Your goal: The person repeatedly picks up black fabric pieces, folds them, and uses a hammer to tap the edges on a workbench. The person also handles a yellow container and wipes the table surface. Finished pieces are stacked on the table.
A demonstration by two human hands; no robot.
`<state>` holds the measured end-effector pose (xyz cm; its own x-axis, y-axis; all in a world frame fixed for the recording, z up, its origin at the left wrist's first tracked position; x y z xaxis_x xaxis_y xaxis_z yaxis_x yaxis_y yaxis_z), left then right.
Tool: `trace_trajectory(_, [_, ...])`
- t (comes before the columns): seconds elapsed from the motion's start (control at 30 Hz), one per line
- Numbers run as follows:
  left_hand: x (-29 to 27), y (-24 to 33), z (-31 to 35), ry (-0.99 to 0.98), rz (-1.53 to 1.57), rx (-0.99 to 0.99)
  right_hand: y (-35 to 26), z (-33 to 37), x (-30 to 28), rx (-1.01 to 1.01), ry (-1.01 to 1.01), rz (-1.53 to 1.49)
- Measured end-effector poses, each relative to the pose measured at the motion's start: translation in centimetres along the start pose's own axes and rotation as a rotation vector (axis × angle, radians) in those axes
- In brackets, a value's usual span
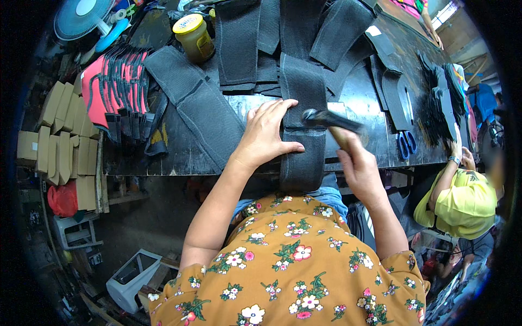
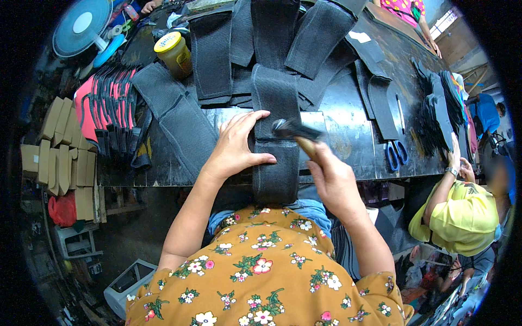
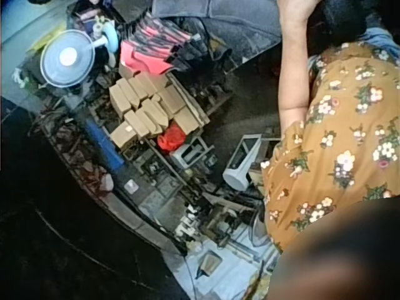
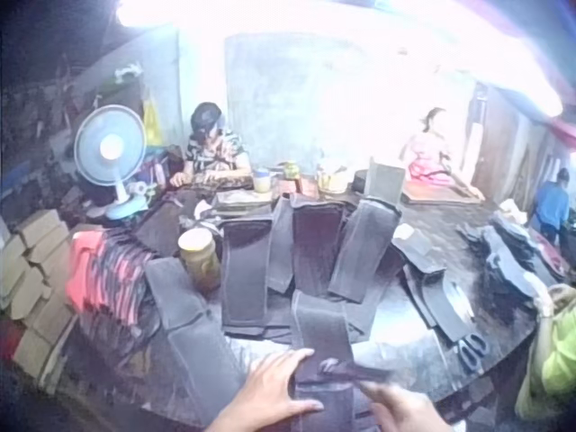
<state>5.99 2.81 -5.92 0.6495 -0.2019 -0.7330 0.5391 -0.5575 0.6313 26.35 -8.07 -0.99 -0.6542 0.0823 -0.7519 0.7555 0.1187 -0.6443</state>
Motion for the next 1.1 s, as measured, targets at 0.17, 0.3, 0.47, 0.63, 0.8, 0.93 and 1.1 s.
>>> trace_trajectory(0.17, [0.6, -0.8, 0.0, 0.032, 0.041, -0.007, -0.6, -0.5, 0.9, -0.009, -0.004, -0.001])
trace_trajectory(0.3, [0.6, -0.9, -0.1, 0.034, 0.054, -0.007, -1.3, -0.8, 1.6, -0.047, -0.094, 0.082])
trace_trajectory(0.47, [0.6, -0.9, 0.0, 0.047, 0.078, -0.037, -2.2, -1.4, 1.8, -0.096, -0.059, 0.016])
trace_trajectory(0.63, [0.9, -1.2, 0.0, 0.044, 0.094, -0.025, -2.3, -1.5, 1.7, -0.076, -0.093, 0.003])
trace_trajectory(0.8, [-0.5, 0.1, 0.4, 0.107, 0.051, -0.019, 0.3, -1.3, 0.2, -0.048, -0.078, -0.077])
trace_trajectory(0.93, [-6.9, 1.0, 1.9, 0.504, 0.435, -0.071, 6.4, -1.1, -3.5, 0.167, 0.199, 0.029])
trace_trajectory(1.1, [-18.5, -2.1, 2.5, 1.018, 0.157, 0.173, 11.6, -0.4, -5.4, 0.045, 0.327, 0.348])
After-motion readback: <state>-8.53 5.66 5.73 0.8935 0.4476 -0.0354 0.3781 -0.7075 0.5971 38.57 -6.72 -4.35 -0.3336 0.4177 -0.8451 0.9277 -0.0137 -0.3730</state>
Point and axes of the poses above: each hand's wrist, its own z-axis away from the middle knuckle, its own x-axis out of the palm, y = z × x, the point moved 5 cm from there along -z, towards the middle knuckle, and after that the axes turned 1 degree about -z, right-handed, at the moved point
